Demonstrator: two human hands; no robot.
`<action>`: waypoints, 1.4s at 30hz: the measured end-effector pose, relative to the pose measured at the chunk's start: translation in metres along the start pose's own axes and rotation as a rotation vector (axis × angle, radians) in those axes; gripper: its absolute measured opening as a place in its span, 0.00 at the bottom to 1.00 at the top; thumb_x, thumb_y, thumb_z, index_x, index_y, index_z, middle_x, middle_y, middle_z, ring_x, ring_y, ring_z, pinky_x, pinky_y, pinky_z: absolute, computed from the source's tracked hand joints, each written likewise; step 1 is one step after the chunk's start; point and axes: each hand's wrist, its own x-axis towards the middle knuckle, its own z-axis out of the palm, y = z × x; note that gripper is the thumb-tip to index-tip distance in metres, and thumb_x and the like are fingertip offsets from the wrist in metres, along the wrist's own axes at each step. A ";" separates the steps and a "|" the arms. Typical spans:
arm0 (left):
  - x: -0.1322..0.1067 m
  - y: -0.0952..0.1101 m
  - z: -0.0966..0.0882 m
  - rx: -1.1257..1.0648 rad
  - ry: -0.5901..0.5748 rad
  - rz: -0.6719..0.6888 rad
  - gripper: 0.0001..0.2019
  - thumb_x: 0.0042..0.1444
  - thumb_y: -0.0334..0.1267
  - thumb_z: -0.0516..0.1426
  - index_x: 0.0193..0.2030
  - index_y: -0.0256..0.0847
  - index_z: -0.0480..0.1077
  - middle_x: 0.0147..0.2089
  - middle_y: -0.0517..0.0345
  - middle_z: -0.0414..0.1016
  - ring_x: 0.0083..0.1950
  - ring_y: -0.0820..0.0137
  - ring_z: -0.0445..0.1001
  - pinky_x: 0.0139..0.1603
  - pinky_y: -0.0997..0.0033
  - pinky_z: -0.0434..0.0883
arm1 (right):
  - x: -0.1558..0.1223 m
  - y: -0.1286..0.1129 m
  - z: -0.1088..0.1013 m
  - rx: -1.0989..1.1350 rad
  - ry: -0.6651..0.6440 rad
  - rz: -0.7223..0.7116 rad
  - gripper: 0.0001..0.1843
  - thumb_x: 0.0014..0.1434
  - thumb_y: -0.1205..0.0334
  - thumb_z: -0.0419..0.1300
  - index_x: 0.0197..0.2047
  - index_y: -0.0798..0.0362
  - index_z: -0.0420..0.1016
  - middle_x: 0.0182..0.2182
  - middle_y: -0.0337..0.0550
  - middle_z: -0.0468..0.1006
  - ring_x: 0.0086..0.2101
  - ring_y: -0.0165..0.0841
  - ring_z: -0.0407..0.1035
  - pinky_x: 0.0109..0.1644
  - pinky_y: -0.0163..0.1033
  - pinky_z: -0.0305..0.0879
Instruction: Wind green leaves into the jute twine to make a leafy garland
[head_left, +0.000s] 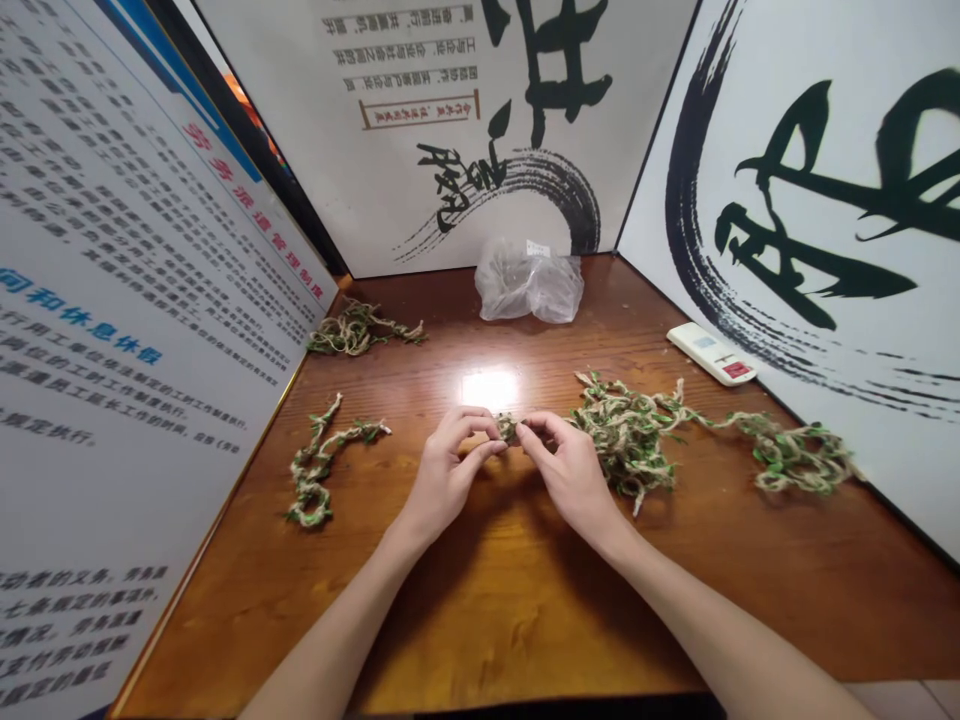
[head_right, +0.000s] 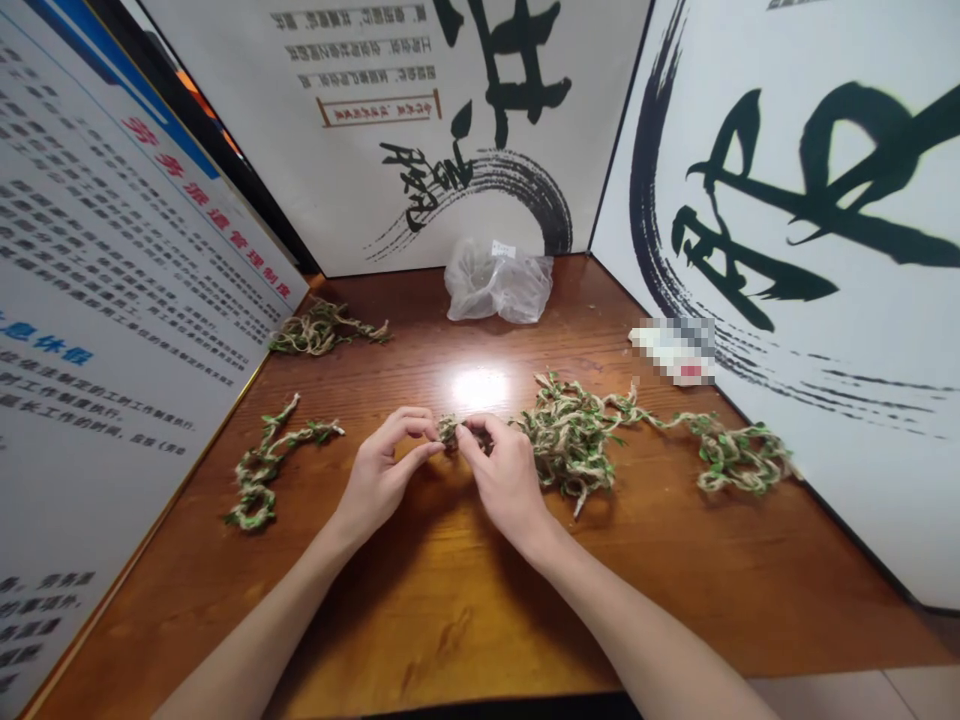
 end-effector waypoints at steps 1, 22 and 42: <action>0.000 -0.001 0.001 -0.029 -0.003 -0.045 0.04 0.57 0.36 0.59 0.33 0.39 0.71 0.38 0.56 0.74 0.43 0.69 0.71 0.48 0.70 0.66 | 0.000 -0.001 0.000 0.000 -0.010 -0.021 0.12 0.62 0.56 0.55 0.36 0.55 0.74 0.32 0.44 0.78 0.31 0.33 0.70 0.36 0.36 0.64; -0.007 -0.001 -0.001 0.496 0.112 0.217 0.05 0.58 0.35 0.57 0.39 0.39 0.75 0.35 0.54 0.78 0.37 0.67 0.74 0.41 0.68 0.70 | 0.000 -0.001 -0.001 -0.031 -0.004 -0.116 0.09 0.58 0.59 0.59 0.32 0.54 0.77 0.29 0.43 0.79 0.27 0.31 0.70 0.33 0.36 0.65; -0.006 0.005 0.008 0.048 -0.027 -0.049 0.04 0.56 0.36 0.58 0.34 0.38 0.69 0.41 0.54 0.70 0.45 0.69 0.70 0.47 0.70 0.65 | 0.002 -0.003 -0.005 -0.048 0.046 -0.153 0.08 0.59 0.61 0.58 0.32 0.56 0.75 0.29 0.42 0.77 0.27 0.30 0.68 0.33 0.34 0.63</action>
